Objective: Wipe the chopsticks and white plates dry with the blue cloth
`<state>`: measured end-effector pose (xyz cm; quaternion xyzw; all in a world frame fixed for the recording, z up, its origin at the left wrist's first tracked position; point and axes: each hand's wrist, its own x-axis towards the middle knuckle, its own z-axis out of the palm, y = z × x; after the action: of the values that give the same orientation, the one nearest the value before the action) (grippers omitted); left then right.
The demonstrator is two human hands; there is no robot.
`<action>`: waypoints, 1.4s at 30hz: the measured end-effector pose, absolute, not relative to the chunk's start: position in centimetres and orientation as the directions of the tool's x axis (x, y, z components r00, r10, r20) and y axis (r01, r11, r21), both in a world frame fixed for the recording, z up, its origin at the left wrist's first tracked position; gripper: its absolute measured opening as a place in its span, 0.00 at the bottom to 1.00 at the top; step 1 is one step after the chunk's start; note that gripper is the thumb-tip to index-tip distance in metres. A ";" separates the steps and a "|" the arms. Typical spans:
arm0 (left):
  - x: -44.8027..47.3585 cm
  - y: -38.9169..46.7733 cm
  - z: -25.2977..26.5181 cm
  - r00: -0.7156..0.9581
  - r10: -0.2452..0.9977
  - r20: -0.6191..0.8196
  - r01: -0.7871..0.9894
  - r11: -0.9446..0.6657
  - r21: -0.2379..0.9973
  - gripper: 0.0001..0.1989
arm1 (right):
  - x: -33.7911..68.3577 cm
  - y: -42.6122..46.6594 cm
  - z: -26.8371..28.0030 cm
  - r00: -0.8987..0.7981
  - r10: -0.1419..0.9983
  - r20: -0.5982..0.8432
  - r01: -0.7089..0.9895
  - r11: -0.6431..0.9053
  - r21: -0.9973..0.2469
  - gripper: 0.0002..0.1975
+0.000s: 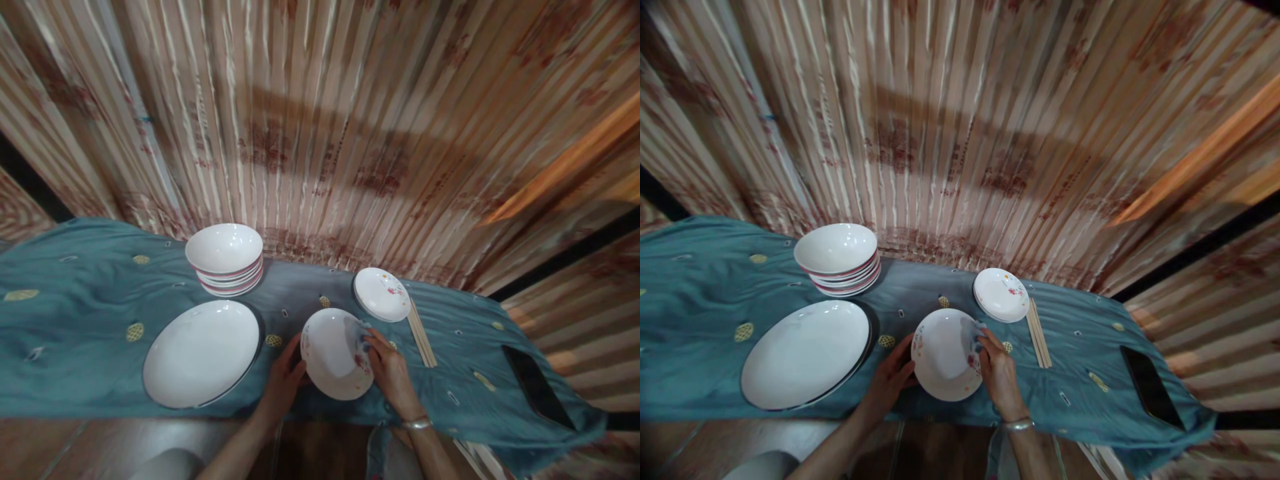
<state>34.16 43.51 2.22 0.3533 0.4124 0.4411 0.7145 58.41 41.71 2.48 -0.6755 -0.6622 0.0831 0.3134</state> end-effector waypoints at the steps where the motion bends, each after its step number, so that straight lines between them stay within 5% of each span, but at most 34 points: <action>1: 34.1 43.5 2.4 0.270 0.921 -0.280 -0.335 0.363 0.870 0.36 | 58.3 41.9 2.4 0.108 0.945 0.310 0.847 0.076 -0.526 0.19; 27: 34.5 43.4 2.0 0.307 0.929 -0.206 -0.345 0.311 0.886 0.33 | 56.2 45.7 0.5 -0.036 0.924 0.381 0.898 0.198 -0.394 0.23; 42: 34.6 43.4 1.9 0.305 0.925 -0.226 -0.376 0.335 0.864 0.35 | 50.9 46.2 1.8 -0.194 0.933 0.302 0.767 0.337 -0.546 0.26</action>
<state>34.57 43.41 1.88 0.3605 0.3806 0.4499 0.7230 50.88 46.21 1.75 -0.5591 -0.7602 0.1382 0.3006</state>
